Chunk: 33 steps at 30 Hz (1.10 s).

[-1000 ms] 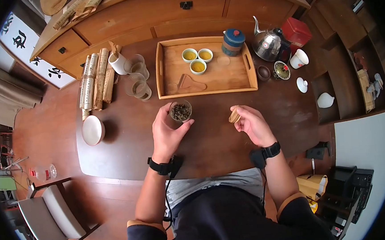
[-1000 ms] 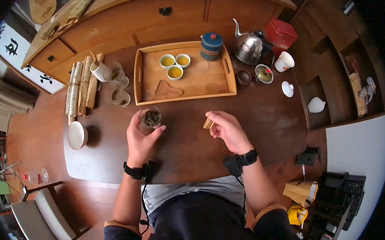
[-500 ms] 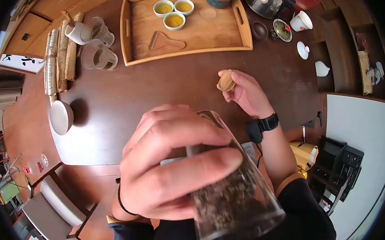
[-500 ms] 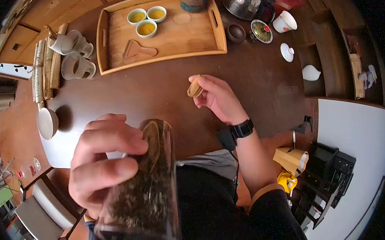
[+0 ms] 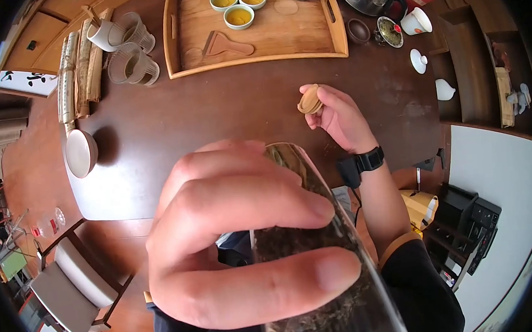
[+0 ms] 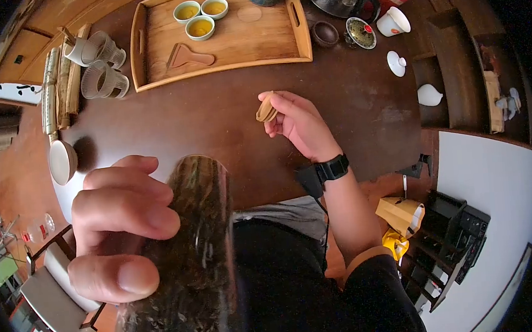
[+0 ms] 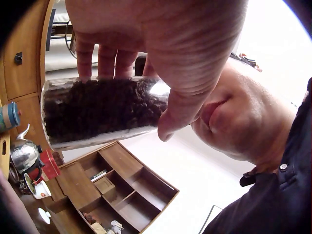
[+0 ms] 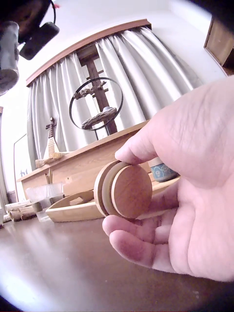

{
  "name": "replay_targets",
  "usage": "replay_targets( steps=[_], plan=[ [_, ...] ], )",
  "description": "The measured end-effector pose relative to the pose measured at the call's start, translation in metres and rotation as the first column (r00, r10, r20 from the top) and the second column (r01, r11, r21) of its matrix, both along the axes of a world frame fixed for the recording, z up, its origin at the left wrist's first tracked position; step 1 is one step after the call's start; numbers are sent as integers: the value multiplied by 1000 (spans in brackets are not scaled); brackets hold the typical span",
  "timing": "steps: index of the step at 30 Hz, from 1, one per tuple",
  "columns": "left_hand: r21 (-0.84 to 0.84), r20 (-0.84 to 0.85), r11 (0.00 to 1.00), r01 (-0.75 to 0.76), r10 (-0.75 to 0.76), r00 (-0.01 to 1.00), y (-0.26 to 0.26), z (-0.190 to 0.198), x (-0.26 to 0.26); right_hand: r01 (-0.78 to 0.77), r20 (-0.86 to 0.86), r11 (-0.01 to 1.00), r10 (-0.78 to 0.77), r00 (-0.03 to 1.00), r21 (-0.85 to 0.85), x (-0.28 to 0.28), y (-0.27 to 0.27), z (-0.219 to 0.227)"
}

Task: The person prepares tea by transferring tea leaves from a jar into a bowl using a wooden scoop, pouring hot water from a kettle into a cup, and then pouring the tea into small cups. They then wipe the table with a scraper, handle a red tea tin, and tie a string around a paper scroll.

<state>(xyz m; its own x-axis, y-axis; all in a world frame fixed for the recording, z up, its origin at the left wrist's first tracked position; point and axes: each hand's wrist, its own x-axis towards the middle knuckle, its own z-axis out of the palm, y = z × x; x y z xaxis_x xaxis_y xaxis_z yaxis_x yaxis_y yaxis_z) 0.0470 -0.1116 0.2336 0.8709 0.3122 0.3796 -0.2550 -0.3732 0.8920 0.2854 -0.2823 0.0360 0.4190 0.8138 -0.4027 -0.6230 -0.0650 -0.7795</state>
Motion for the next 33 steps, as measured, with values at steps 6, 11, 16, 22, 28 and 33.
replay_targets(
  steps=[6,11,16,22,28,33],
  plan=[
    [23,10,1000,12,-12,1000,6,0,-4,2,3,1000,-2,1000,0,-1,1,0],
    [14,24,1000,19,-19,1000,4,-1,-6,0,14,1000,0,1000,6,-1,1,0],
    [22,58,1000,9,-10,998,3,-3,-6,12,3,1000,-12,1000,6,-2,2,1],
    [18,67,999,-40,39,997,-6,-4,-6,13,5,1000,-13,1000,14,-2,2,2],
    [10,63,998,-55,54,997,-8,-3,-7,12,1,1000,-12,1000,5,-3,2,3],
    [6,62,998,-57,56,996,-10,-4,-7,10,1,1000,-10,1000,2,-3,3,4]
  ],
)
